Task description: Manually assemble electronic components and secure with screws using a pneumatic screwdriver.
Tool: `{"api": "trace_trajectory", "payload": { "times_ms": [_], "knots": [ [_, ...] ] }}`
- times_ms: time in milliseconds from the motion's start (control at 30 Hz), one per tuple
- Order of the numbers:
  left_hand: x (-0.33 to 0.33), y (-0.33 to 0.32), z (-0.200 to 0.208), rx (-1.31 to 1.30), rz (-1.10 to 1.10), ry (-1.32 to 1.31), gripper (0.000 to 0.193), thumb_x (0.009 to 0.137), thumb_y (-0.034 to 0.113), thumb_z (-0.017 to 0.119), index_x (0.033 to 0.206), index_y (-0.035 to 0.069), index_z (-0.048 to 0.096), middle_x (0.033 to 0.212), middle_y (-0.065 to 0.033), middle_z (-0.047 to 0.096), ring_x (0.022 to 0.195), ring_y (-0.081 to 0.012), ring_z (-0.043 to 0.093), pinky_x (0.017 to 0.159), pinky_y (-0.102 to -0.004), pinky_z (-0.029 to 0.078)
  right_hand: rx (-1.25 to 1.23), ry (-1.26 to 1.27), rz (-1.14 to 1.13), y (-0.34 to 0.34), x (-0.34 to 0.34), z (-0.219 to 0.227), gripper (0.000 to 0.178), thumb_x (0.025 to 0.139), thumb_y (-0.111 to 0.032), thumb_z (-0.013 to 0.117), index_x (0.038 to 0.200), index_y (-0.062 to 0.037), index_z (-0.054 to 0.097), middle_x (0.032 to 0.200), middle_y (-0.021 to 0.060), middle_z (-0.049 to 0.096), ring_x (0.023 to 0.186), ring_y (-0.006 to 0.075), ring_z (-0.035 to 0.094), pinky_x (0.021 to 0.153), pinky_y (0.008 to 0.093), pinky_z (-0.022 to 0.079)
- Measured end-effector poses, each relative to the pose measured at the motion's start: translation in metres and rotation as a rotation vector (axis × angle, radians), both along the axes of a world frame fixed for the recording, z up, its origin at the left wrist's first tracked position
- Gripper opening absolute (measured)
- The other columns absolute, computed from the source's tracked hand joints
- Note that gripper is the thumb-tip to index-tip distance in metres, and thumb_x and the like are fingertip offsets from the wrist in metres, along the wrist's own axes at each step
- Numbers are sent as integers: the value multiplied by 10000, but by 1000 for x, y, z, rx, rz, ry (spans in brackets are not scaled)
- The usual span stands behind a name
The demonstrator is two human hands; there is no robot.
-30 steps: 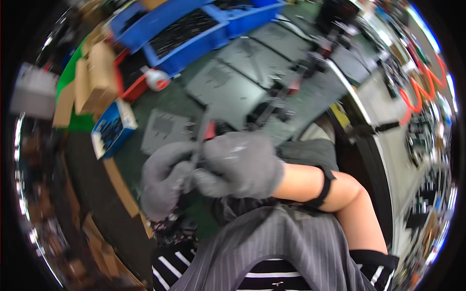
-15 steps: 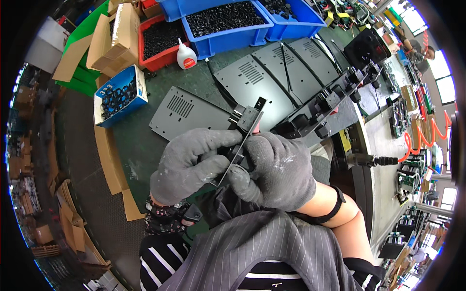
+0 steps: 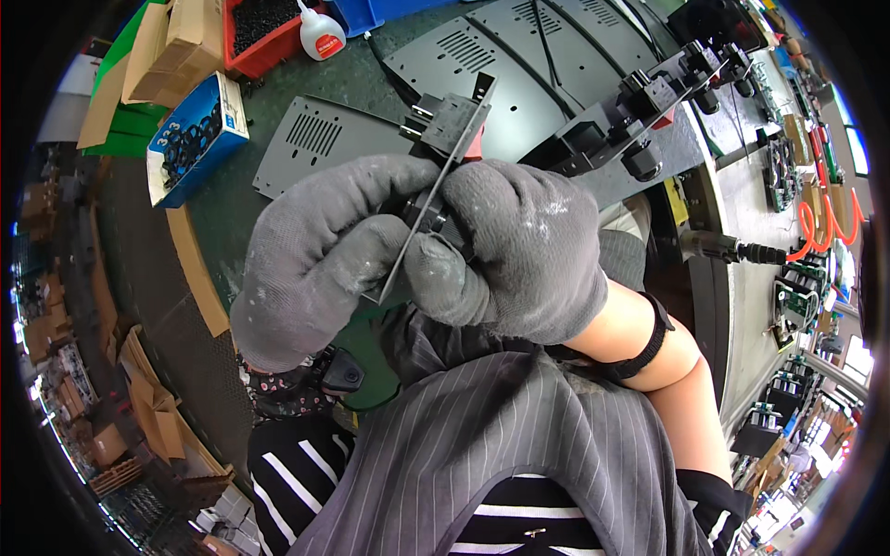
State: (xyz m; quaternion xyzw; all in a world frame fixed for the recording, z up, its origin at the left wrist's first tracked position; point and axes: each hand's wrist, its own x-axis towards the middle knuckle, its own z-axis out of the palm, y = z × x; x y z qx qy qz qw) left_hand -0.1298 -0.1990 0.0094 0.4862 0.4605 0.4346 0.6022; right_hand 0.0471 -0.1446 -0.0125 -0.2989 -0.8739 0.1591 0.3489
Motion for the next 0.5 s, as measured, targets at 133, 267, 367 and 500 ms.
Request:
{"api": "trace_trajectory", "payload": {
  "times_ms": [133,267,367,500],
  "knots": [
    [-1,-1,6,-85,8,-29,381,937,201,530,1200,-74,501,922,-24,618,737,-26,540,652,-163,432,-65,38,11,-3,-4,-1,434,828,-465,554,688,-58,498,596,119,538,523,291,585,441,376,456],
    [-6,4,6,-100,-59,-40,413,938,242,540,1207,-68,493,925,-22,616,740,-31,544,653,-166,436,-240,30,12,-7,-2,1,361,788,-413,651,799,-61,573,635,120,553,549,322,573,503,380,456],
    [-6,2,13,-152,-55,-22,456,927,290,567,1202,-66,494,929,-25,618,751,-37,552,659,-166,438,-294,95,20,-9,-3,2,361,805,-410,646,779,-59,566,626,117,547,545,311,573,501,369,455],
    [0,2,17,-173,-27,-25,509,895,334,616,1194,-61,500,953,-38,627,779,-57,575,667,-179,455,-330,149,10,-12,-4,2,368,825,-400,632,747,-50,549,630,120,549,540,311,568,499,366,455]
  ]
}}
